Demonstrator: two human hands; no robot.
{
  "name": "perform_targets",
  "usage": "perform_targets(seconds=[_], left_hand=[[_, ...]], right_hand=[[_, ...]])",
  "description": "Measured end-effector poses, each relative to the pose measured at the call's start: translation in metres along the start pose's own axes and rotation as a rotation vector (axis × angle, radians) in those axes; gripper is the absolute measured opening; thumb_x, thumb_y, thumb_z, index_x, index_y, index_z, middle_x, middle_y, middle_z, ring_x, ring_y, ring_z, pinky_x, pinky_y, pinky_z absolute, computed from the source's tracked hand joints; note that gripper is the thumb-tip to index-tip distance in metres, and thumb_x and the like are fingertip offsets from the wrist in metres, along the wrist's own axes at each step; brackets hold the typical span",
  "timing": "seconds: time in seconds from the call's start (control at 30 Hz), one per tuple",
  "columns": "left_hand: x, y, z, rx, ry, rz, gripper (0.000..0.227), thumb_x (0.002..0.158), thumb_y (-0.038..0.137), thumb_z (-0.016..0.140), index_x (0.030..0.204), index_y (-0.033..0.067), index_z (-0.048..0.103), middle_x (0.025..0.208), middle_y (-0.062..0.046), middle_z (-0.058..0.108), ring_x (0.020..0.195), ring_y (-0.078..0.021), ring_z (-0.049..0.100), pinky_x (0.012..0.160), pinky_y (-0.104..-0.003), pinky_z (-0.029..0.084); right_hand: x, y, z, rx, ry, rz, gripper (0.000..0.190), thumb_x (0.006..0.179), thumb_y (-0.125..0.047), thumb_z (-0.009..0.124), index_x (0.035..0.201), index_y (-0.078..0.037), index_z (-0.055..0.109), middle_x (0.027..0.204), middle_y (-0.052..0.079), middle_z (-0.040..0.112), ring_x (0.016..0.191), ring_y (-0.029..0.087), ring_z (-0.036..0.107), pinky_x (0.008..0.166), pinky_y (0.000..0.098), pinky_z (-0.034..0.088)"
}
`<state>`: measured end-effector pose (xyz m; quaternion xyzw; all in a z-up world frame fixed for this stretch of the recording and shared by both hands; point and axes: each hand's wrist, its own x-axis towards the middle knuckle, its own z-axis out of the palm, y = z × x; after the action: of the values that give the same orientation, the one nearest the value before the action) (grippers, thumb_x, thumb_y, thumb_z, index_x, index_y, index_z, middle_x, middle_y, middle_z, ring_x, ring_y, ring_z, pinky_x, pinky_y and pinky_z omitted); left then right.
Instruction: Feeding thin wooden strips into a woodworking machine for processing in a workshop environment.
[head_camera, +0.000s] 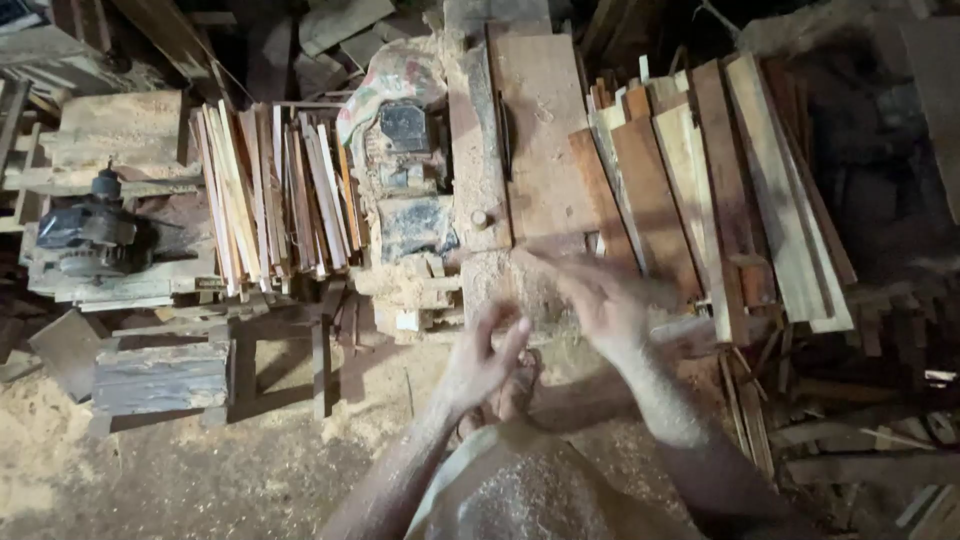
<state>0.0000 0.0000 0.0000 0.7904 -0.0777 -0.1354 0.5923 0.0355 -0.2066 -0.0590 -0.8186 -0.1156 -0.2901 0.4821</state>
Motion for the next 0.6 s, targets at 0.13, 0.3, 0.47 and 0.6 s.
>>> perform_targets(seconds=[0.13,0.3,0.47,0.6], left_hand=[[0.021,-0.051,0.022,0.572,0.010,0.074,0.069,0.097,0.031,0.065,0.153,0.0007,0.039,0.128,-0.034,0.062,0.124,-0.0527,0.057,0.106,-0.061,0.047],[0.000,-0.128,0.083,-0.291,-0.219,-0.497,0.034,0.099,0.018,0.052,0.130,0.0037,0.055,0.082,-0.018,0.074,0.063,-0.0265,0.075,0.041,-0.035,0.061],[0.007,-0.289,0.171,-0.196,-0.238,-0.415,0.030,0.100,0.026,0.058,0.120,0.0044,0.050,0.073,-0.017,0.069,0.058,-0.0261,0.070,0.045,-0.035,0.058],[-0.001,-0.282,0.173,0.129,-0.329,-0.383,0.067,0.097,0.028,0.064,0.144,0.0091,0.019,0.101,-0.027,0.066,0.092,-0.0390,0.066,0.080,-0.048,0.054]], right_hand=[[0.057,0.014,0.004,-0.118,-0.102,0.245,0.015,0.100,-0.032,0.076,0.097,-0.017,0.079,0.075,0.002,0.073,0.063,0.007,0.058,0.060,0.0288,0.052],[0.001,0.118,0.058,-0.112,-0.255,0.564,0.032,0.097,-0.016,0.068,0.123,0.003,0.073,0.110,0.029,0.072,0.109,0.037,0.069,0.091,0.0445,0.056],[-0.024,0.121,0.084,-0.343,-0.268,0.666,0.031,0.086,-0.040,0.079,0.109,-0.020,0.081,0.101,0.008,0.078,0.103,0.026,0.073,0.086,0.0351,0.059],[-0.024,0.135,0.093,-0.345,-0.242,0.617,0.028,0.082,-0.039,0.083,0.104,-0.022,0.082,0.094,0.010,0.078,0.099,0.030,0.073,0.082,0.0385,0.060]])
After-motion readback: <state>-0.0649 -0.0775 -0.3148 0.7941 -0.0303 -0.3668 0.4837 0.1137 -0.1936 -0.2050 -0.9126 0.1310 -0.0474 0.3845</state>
